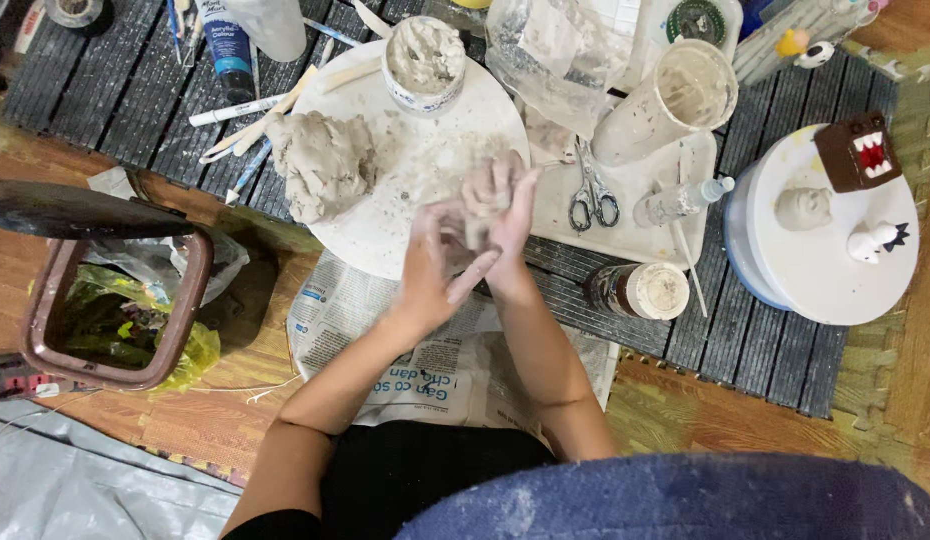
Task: The person kneads and shapes a lump of grey clay on a white circular board. They use a wooden stick to mix a grey paste in a small container and add water from a bottle. The person then rolls a small piece of clay into a ball and shapes it with their fingers.
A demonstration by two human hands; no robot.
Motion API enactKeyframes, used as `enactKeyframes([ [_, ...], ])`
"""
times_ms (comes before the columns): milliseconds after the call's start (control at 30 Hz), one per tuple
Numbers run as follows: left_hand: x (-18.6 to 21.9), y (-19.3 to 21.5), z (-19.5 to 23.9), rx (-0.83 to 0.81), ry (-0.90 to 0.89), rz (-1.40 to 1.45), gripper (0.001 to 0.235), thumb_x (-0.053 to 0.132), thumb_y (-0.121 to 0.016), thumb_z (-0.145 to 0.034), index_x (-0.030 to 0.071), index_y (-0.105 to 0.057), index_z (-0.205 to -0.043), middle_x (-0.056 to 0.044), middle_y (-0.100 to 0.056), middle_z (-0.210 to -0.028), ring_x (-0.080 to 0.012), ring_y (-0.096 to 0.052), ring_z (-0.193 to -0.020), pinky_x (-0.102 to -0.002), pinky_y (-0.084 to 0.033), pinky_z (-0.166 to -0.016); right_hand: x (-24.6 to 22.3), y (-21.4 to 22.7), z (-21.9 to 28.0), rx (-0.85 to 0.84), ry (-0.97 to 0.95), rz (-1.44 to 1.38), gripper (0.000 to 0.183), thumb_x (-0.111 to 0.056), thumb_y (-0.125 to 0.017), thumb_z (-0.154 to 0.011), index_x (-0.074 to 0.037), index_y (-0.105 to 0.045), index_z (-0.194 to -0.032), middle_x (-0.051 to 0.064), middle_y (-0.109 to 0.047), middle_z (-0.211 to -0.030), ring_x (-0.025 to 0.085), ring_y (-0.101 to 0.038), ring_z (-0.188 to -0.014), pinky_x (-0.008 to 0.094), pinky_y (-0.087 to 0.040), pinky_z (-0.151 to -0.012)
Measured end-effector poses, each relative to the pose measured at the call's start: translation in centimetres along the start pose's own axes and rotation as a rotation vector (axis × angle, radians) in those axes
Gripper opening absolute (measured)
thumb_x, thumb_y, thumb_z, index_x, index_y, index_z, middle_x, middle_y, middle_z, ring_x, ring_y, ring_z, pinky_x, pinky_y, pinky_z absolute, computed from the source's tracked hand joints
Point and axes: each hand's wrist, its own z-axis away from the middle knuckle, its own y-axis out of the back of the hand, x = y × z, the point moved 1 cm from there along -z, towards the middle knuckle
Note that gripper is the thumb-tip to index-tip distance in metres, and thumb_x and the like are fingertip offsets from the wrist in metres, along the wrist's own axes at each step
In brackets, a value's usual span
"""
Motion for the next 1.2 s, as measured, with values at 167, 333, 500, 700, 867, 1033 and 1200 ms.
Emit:
enactKeyframes([
  [167,-2.6,1.1,-3.2,0.077,0.158,0.577,0.060,0.026,-0.066,-0.103,0.006,-0.033,-0.150,-0.016,-0.048,-0.137,-0.0196,-0.063,-0.106,-0.035,-0.058,-0.083,-0.6,-1.6,2.5,-0.953,0.362,0.692,0.088,-0.086,-0.017,-0.102,-0.010,-0.037,-0.141,0.012,-0.046,-0.142,0.023,-0.047,-0.131,0.043,-0.036,-0.118],
  [333,-3.3,0.9,-6.6,0.311,0.266,0.891,0.047,0.016,-0.069,-0.097,0.019,-0.034,-0.128,-0.010,-0.055,-0.118,-0.0160,-0.065,-0.097,-0.029,-0.057,-0.076,-2.8,-3.7,3.9,-1.057,0.221,0.897,0.110,-0.089,-0.018,-0.092,-0.010,-0.005,-0.168,0.019,-0.008,-0.177,0.031,-0.019,-0.162,0.053,-0.022,-0.133],
  [500,-2.3,0.3,-8.6,0.236,0.273,0.840,0.019,0.016,-0.070,-0.103,0.013,-0.051,-0.105,-0.001,-0.053,-0.075,-0.0072,-0.044,-0.055,-0.023,-0.032,-0.046,-3.7,-3.8,4.4,-0.880,0.402,0.758,0.103,-0.084,-0.023,-0.097,-0.013,0.000,-0.168,0.023,-0.020,-0.175,0.030,-0.022,-0.162,0.051,-0.014,-0.136],
  [700,-2.5,1.3,-8.9,0.227,0.285,0.828,0.031,0.011,-0.071,-0.100,0.013,-0.045,-0.083,0.003,-0.048,-0.068,-0.0093,-0.046,-0.051,-0.025,-0.032,-0.043,-5.5,-1.4,2.7,-0.671,0.514,0.881,0.074,-0.064,-0.035,-0.111,-0.002,-0.037,-0.153,0.022,-0.058,-0.149,0.032,-0.055,-0.143,0.049,-0.040,-0.123],
  [867,-0.5,2.3,-8.0,0.157,-0.168,0.190,0.028,0.022,-0.069,-0.106,0.007,-0.046,-0.098,-0.006,-0.050,-0.091,-0.0134,-0.049,-0.075,-0.029,-0.045,-0.073,-4.5,-0.9,3.8,-0.634,0.568,1.020,0.055,-0.048,-0.045,-0.113,-0.002,-0.044,-0.143,0.020,-0.060,-0.142,0.028,-0.062,-0.129,0.041,-0.048,-0.112],
  [1033,2.2,2.7,-7.2,-0.131,-0.433,-0.052,0.044,0.036,-0.052,-0.106,0.001,-0.048,-0.132,-0.018,-0.056,-0.126,-0.0278,-0.058,-0.112,-0.040,-0.046,-0.102,-3.0,-2.8,3.9,-0.650,0.127,0.438,0.050,-0.039,-0.044,-0.111,-0.003,-0.045,-0.145,0.015,-0.055,-0.142,0.024,-0.057,-0.131,0.042,-0.046,-0.115],
  [1200,1.7,4.9,-3.4,-0.244,-0.327,-0.206,0.042,0.027,-0.059,-0.105,0.002,-0.054,-0.138,-0.017,-0.062,-0.138,-0.0339,-0.061,-0.126,-0.044,-0.046,-0.111,-5.1,-4.5,0.7,-0.508,0.144,0.297,0.033,-0.027,-0.050,-0.111,-0.002,-0.052,-0.133,0.021,-0.061,-0.137,0.030,-0.065,-0.112,0.044,-0.057,-0.095],
])
